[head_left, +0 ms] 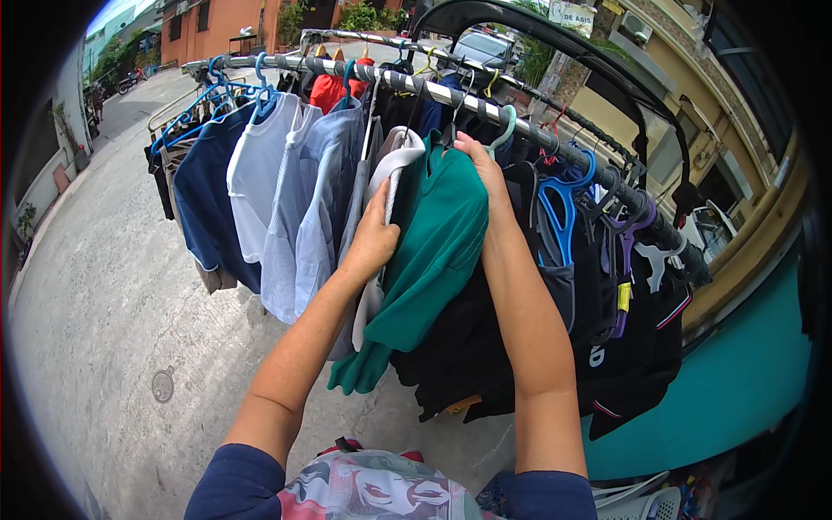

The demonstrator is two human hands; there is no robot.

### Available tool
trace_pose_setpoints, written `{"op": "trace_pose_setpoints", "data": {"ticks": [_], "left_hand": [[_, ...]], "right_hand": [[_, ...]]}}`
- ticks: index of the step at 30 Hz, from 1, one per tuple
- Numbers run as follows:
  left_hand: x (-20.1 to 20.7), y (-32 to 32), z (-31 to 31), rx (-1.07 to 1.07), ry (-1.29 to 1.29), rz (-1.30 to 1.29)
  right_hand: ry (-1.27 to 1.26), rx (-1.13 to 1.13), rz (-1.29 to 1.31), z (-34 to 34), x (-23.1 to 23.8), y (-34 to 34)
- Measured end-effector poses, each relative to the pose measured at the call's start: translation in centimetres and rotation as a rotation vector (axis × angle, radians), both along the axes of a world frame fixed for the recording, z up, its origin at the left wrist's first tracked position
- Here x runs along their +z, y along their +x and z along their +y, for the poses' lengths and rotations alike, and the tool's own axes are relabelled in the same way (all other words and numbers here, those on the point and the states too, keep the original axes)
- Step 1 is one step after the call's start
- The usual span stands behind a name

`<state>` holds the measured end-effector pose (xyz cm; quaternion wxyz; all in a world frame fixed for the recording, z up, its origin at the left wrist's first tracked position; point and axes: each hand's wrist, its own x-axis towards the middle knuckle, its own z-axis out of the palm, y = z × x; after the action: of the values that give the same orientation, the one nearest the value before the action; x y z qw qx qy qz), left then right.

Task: Taking washed clothes from a basket and placing them on hangers on an outdoor drying rack.

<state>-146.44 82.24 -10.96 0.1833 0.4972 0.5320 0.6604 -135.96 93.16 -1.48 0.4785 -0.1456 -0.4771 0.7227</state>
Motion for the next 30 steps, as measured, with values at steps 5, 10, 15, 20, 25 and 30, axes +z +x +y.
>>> {"op": "trace_pose_setpoints", "data": {"ticks": [5, 10, 15, 20, 25, 30], "left_hand": [[0.3, 0.4, -1.2, -0.036, 0.012, 0.074], [0.8, 2.3, -3.2, 0.202, 0.123, 0.332], [0.1, 6.7, -5.8, 0.305, 0.280, 0.444], [-4.8, 12.8, -9.2, 0.177, 0.552, 0.515], [-12.5, 23.8, -15.1, -0.412, 0.200, 0.543], [-17.5, 36.5, -22.4, -0.977, -0.055, 0.640]], "right_hand": [[-0.040, 0.038, -0.012, 2.0, -3.4, -1.3], [0.027, -0.013, -0.071, -0.3, -3.8, 0.7], [0.266, -0.121, -0.299, -5.7, -3.2, 7.4], [0.650, -0.318, -0.576, -14.7, -9.3, 21.1], [-0.085, -0.373, -0.899, -28.1, -22.6, 35.4], [-0.779, -0.513, -0.711, -48.7, -32.5, 48.3]]}}
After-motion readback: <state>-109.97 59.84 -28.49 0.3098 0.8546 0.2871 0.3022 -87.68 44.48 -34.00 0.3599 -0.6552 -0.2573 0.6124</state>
